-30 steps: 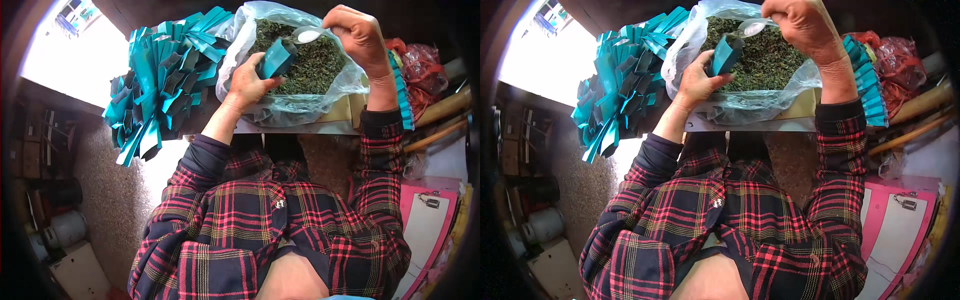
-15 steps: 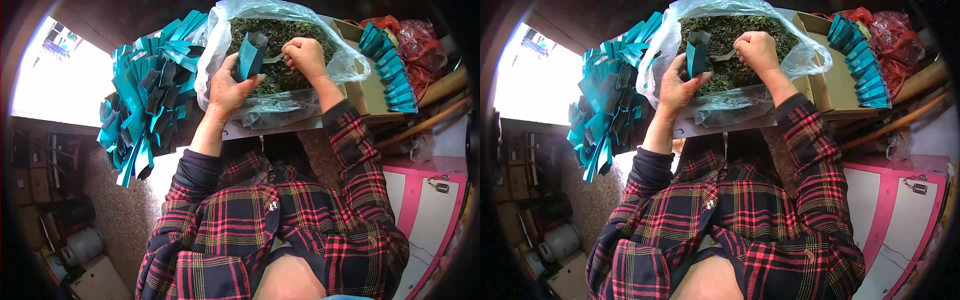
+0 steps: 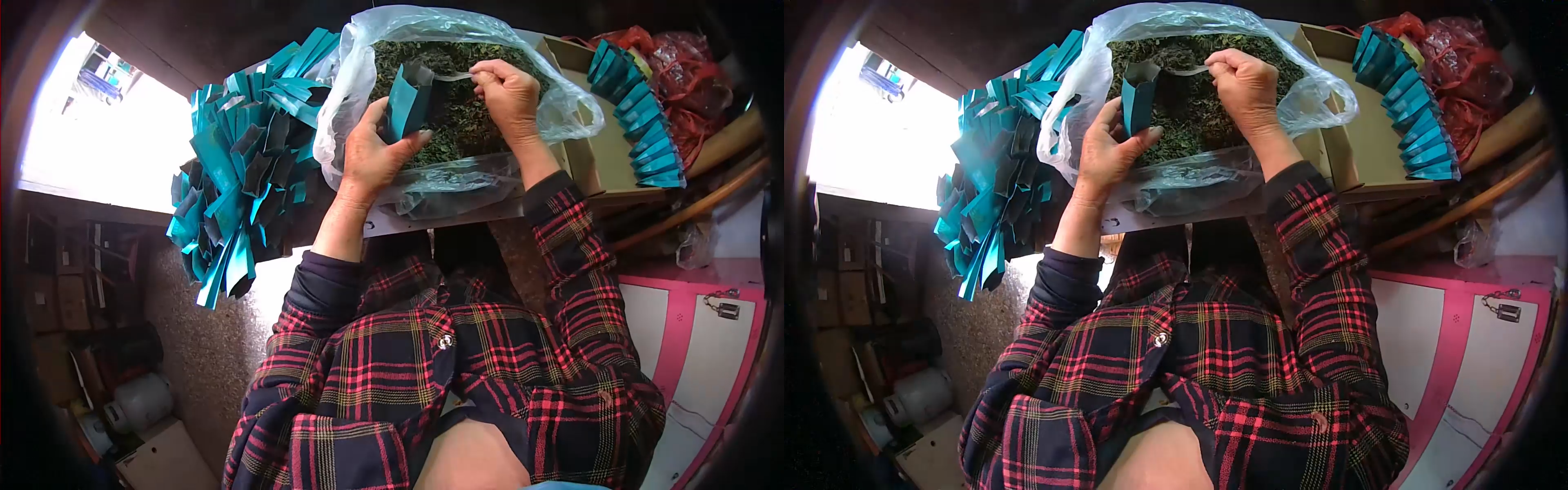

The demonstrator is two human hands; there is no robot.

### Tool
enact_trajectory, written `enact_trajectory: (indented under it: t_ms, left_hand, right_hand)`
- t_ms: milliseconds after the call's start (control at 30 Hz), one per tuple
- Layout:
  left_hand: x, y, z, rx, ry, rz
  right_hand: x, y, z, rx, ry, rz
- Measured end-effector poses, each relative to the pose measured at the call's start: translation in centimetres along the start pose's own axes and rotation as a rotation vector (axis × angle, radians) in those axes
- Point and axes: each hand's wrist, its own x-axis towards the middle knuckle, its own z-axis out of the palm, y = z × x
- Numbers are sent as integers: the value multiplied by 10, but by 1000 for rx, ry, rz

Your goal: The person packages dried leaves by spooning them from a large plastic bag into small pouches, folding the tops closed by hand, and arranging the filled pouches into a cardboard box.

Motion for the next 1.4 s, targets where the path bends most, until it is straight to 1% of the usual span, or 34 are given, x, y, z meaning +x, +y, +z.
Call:
enact_trajectory:
  t_ms: [100,167,233,267,300,333,367,467,533,600,667,733,767,833,900,967,1000,1033,1100,1167,1233,1300,1367,1400]
  left_hand:
    - [2,-2,1,37,-1,-15]
    - [2,-2,1,63,4,-28]
    - [1,6,3,165,7,-56]
    - [1,10,4,161,13,-53]
    - [1,14,4,226,16,-41]
    - [0,18,5,291,19,-32]
    - [-1,21,6,288,24,-35]
    - [-1,24,7,349,5,-75]
    - [0,20,7,378,7,-30]
    - [0,18,7,367,12,-26]
    - [0,13,8,395,30,22]
    - [-1,13,9,403,26,38]
    - [-1,12,9,413,21,55]
    - [-1,12,9,403,19,49]
    - [-2,15,8,391,22,45]
    - [-4,21,7,364,10,-25]
    - [-4,19,6,365,15,-26]
    - [-4,17,5,358,15,-20]
    - [-4,16,4,347,20,-11]
    - [-5,18,4,321,27,-1]
    - [-7,21,4,312,26,-9]
    - [-6,20,2,308,27,-13]
    - [-5,14,1,272,20,-3]
    - [-6,14,0,272,21,-5]
  right_hand:
    - [5,-5,-13,66,-9,-53]
    - [8,-14,-25,27,-16,-40]
    - [13,-20,-36,51,-23,-40]
    - [16,-17,-41,60,-21,-103]
    - [18,-20,-46,59,-26,-108]
    - [19,-24,-52,93,-43,-101]
    - [20,-28,-57,127,-62,-94]
    - [25,-31,-69,188,-150,-156]
    - [27,-38,-73,176,-179,-155]
    - [32,-42,-76,133,-335,-244]
    - [37,-52,-73,92,-359,-269]
    - [42,-66,-66,-81,-457,-435]
    - [43,-70,-59,-94,-465,-498]
    - [47,-90,-50,-203,-610,-624]
    - [44,-108,-38,-183,-604,-665]
    - [46,-126,-31,-312,-655,-795]
    - [48,-130,-28,-258,-661,-831]
    - [51,-136,-29,-256,-663,-833]
    - [58,-149,-36,-369,-638,-870]
    - [59,-154,-38,-400,-631,-848]
    - [58,-154,-35,-459,-656,-916]
    - [48,-152,-24,-365,-676,-920]
    - [48,-153,-25,-371,-691,-931]
    - [50,-156,-28,-381,-646,-955]
